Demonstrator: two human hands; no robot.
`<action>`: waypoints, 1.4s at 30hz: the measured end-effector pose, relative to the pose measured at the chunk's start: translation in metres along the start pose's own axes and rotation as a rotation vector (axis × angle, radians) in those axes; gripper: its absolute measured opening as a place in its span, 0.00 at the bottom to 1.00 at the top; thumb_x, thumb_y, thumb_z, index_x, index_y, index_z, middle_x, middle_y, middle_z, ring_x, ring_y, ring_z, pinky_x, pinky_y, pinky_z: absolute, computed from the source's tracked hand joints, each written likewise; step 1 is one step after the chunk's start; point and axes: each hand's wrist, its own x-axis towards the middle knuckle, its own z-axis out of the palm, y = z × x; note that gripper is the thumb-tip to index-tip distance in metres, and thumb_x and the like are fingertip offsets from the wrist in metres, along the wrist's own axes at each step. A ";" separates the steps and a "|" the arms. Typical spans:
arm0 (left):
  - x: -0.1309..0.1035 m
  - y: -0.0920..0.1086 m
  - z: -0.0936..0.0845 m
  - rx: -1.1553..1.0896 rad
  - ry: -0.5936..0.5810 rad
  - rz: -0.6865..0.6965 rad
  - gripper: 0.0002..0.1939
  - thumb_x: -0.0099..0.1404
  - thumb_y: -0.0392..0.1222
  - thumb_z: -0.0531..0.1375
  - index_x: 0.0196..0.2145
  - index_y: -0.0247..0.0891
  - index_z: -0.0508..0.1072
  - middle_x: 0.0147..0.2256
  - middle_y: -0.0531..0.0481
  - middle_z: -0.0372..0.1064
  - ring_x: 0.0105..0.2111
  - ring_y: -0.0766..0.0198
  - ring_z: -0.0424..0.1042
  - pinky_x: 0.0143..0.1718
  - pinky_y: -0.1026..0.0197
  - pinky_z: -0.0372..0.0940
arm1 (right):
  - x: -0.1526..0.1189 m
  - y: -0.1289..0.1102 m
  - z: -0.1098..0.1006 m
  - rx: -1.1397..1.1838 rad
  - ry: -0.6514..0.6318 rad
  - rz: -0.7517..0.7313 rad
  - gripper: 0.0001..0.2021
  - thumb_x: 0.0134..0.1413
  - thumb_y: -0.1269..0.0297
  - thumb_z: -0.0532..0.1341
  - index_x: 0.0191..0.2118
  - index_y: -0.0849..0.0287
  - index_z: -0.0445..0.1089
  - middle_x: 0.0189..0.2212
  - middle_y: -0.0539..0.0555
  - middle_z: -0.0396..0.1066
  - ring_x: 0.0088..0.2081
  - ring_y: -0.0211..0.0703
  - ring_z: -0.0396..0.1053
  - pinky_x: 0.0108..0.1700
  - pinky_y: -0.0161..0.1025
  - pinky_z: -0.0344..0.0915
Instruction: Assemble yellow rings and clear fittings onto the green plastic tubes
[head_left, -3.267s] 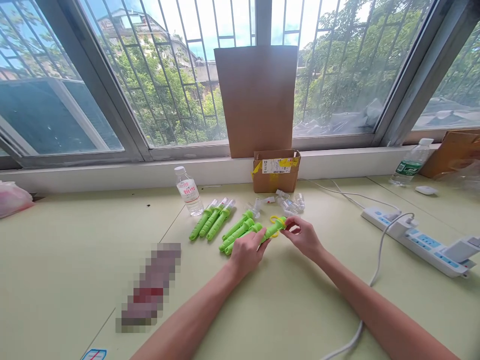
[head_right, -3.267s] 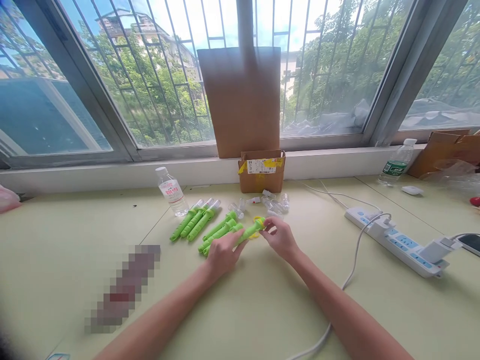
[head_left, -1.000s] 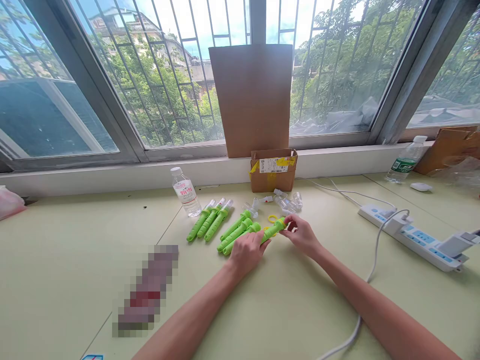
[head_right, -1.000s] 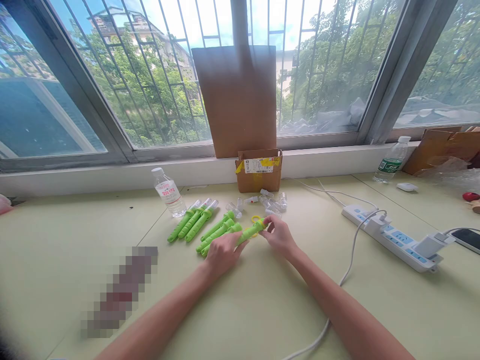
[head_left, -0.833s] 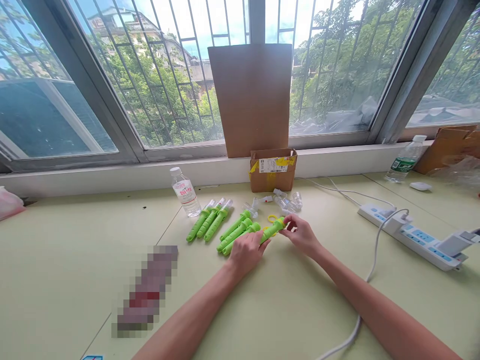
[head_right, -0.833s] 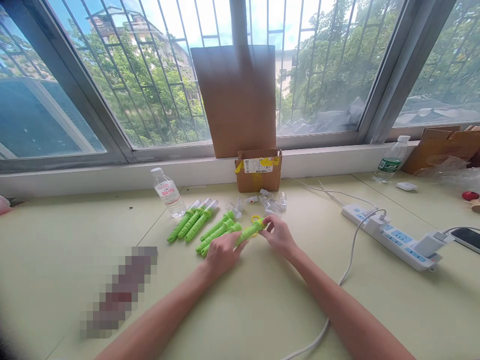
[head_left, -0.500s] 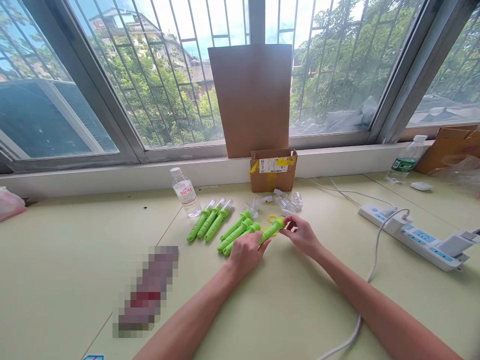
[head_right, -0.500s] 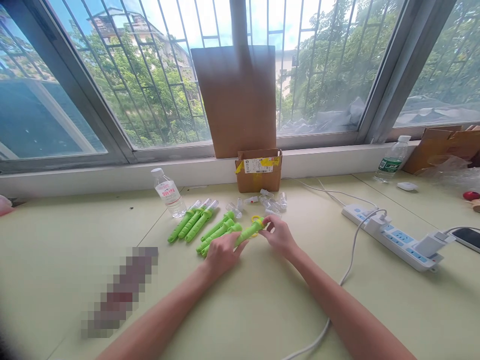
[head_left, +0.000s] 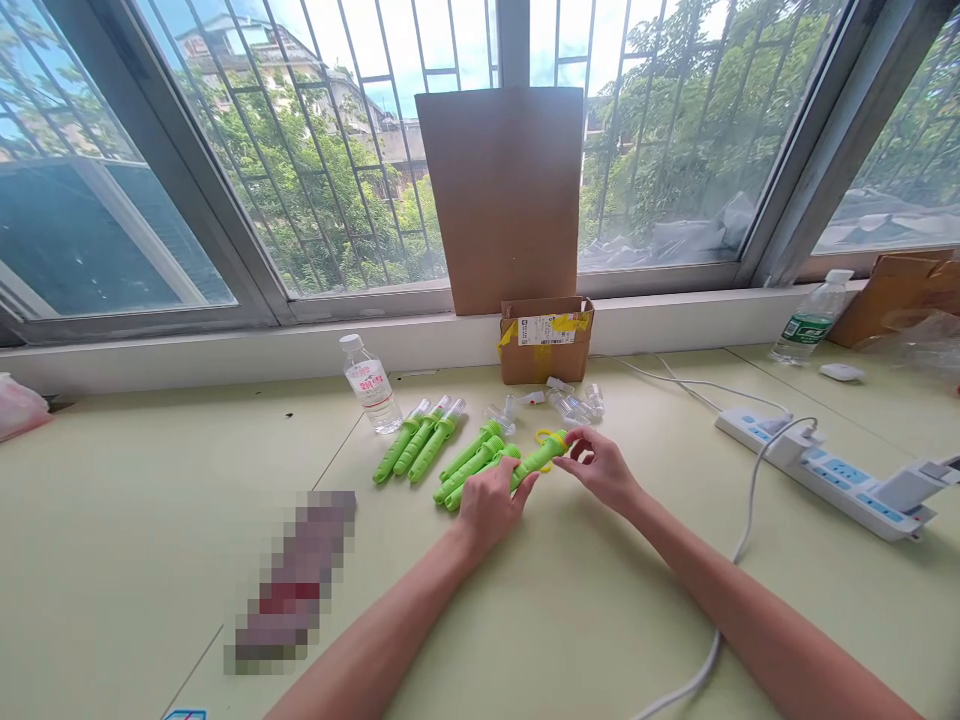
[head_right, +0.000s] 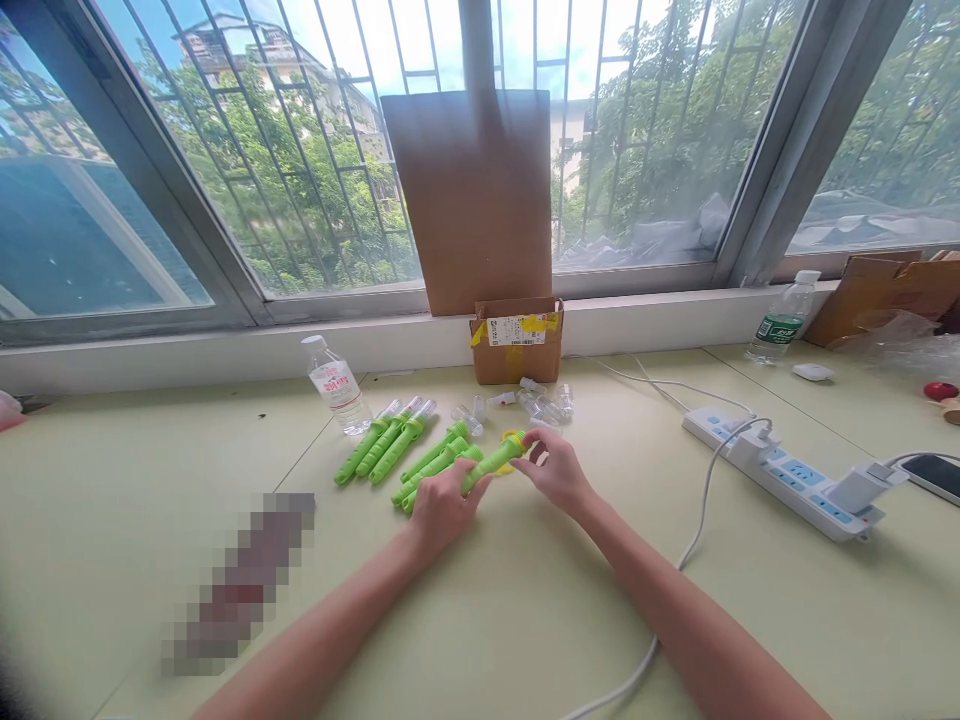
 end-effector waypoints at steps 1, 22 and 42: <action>0.000 0.001 -0.001 -0.012 -0.002 -0.017 0.15 0.66 0.50 0.53 0.37 0.36 0.70 0.20 0.51 0.70 0.21 0.63 0.71 0.21 0.64 0.55 | 0.000 0.000 0.000 0.000 -0.011 -0.007 0.16 0.44 0.55 0.65 0.36 0.57 0.64 0.31 0.53 0.68 0.27 0.40 0.67 0.23 0.36 0.65; 0.004 -0.005 -0.002 0.076 0.013 0.096 0.08 0.65 0.44 0.55 0.30 0.38 0.66 0.26 0.51 0.69 0.24 0.67 0.69 0.22 0.66 0.54 | -0.005 0.005 0.006 -0.136 0.089 -0.053 0.10 0.48 0.57 0.62 0.33 0.56 0.64 0.24 0.49 0.67 0.22 0.40 0.64 0.26 0.40 0.64; 0.003 0.000 -0.005 0.002 0.040 -0.022 0.15 0.62 0.53 0.57 0.30 0.37 0.71 0.20 0.51 0.69 0.19 0.66 0.68 0.21 0.65 0.56 | -0.004 0.004 0.007 -0.106 0.051 -0.088 0.11 0.50 0.56 0.61 0.33 0.55 0.59 0.30 0.52 0.66 0.23 0.38 0.64 0.22 0.37 0.64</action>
